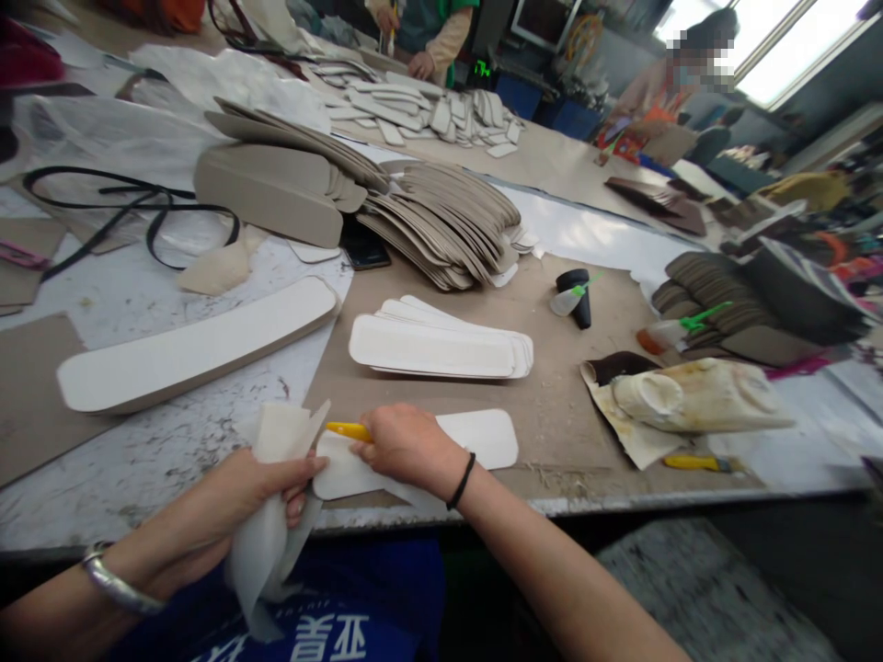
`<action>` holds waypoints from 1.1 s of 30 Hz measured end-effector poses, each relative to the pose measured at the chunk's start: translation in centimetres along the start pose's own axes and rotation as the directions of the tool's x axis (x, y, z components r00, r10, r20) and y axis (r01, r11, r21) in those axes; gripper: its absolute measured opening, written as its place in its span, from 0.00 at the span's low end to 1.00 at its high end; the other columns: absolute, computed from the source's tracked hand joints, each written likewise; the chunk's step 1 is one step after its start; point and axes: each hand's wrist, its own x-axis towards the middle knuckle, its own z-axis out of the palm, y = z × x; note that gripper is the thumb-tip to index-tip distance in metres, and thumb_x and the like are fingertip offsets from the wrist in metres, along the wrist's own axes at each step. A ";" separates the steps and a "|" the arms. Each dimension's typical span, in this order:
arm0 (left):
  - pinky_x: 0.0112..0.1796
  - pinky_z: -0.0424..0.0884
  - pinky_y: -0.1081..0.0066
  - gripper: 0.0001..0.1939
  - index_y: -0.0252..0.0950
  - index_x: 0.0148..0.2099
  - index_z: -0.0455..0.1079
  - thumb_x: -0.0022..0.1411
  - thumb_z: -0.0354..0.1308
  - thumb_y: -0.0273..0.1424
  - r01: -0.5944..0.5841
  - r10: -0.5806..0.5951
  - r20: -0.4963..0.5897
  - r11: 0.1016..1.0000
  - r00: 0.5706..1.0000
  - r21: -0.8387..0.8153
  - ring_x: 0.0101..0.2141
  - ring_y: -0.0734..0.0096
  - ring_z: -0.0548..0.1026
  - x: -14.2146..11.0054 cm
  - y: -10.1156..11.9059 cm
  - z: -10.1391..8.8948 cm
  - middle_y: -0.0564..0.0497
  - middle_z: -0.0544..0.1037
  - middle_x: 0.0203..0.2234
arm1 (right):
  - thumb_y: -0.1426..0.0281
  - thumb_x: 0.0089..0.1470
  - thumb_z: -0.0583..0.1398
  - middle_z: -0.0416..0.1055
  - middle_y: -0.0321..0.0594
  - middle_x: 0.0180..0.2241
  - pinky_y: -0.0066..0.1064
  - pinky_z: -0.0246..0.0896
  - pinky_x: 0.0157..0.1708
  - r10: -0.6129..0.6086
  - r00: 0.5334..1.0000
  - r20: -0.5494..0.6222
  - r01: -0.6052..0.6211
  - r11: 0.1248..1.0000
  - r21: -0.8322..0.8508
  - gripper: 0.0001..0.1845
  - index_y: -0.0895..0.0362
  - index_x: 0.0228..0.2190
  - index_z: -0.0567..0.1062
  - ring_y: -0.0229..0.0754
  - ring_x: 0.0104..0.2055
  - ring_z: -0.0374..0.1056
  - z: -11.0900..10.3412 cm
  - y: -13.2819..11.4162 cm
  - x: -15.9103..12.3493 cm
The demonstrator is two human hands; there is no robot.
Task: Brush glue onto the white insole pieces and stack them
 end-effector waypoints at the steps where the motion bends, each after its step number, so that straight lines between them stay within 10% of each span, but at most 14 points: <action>1: 0.23 0.61 0.70 0.18 0.39 0.14 0.63 0.37 0.65 0.44 -0.008 0.008 -0.019 1.000 1.000 0.019 0.16 0.72 0.65 0.2 -0.1 0.2 0.54 0.68 0.10 | 0.65 0.59 0.62 0.80 0.44 0.30 0.31 0.48 0.25 0.000 1.000 0.015 0.000 1.000 -0.011 0.08 0.55 0.34 0.80 0.47 0.32 0.73 -0.1 -0.2 0.0; 7: 0.24 0.59 0.67 0.21 0.39 0.10 0.63 0.39 0.62 0.47 -0.049 0.064 -0.097 0.988 0.993 0.145 0.15 0.69 0.64 0.8 -0.9 0.3 0.49 0.68 0.08 | 0.61 0.58 0.61 0.80 0.47 0.36 0.31 0.53 0.29 0.020 0.993 0.113 -0.014 0.998 -0.058 0.13 0.56 0.38 0.80 0.49 0.38 0.74 -1.6 0.4 -2.1; 17: 0.28 0.62 0.65 0.26 0.40 0.10 0.63 0.50 0.61 0.49 -0.049 0.059 -0.030 0.964 0.998 0.262 0.19 0.63 0.66 1.8 -2.1 -1.8 0.48 0.71 0.10 | 0.66 0.62 0.55 0.76 0.41 0.34 0.29 0.56 0.34 0.390 0.916 -0.089 -0.375 0.915 0.149 0.12 0.59 0.37 0.77 0.44 0.36 0.70 -1.0 10.2 -9.5; 24: 0.24 0.63 0.65 0.28 0.42 0.07 0.63 0.53 0.57 0.48 -0.046 0.077 -0.067 0.922 0.995 0.385 0.16 0.63 0.66 2.0 -1.6 -1.6 0.48 0.70 0.08 | 0.63 0.61 0.57 0.79 0.48 0.42 0.35 0.61 0.42 0.524 0.842 -0.130 -0.529 0.849 -0.004 0.14 0.57 0.44 0.78 0.52 0.46 0.73 -0.5 9.4 -8.1; 33: 0.21 0.64 0.65 0.29 0.43 0.05 0.63 0.53 0.56 0.47 -0.067 0.132 -0.091 0.852 0.987 0.519 0.15 0.61 0.67 2.4 -1.6 -1.5 0.47 0.69 0.07 | 0.63 0.62 0.59 0.80 0.49 0.42 0.35 0.64 0.42 0.489 0.864 -0.118 -0.501 0.857 -0.119 0.13 0.56 0.42 0.79 0.53 0.47 0.75 -1.0 9.3 -7.5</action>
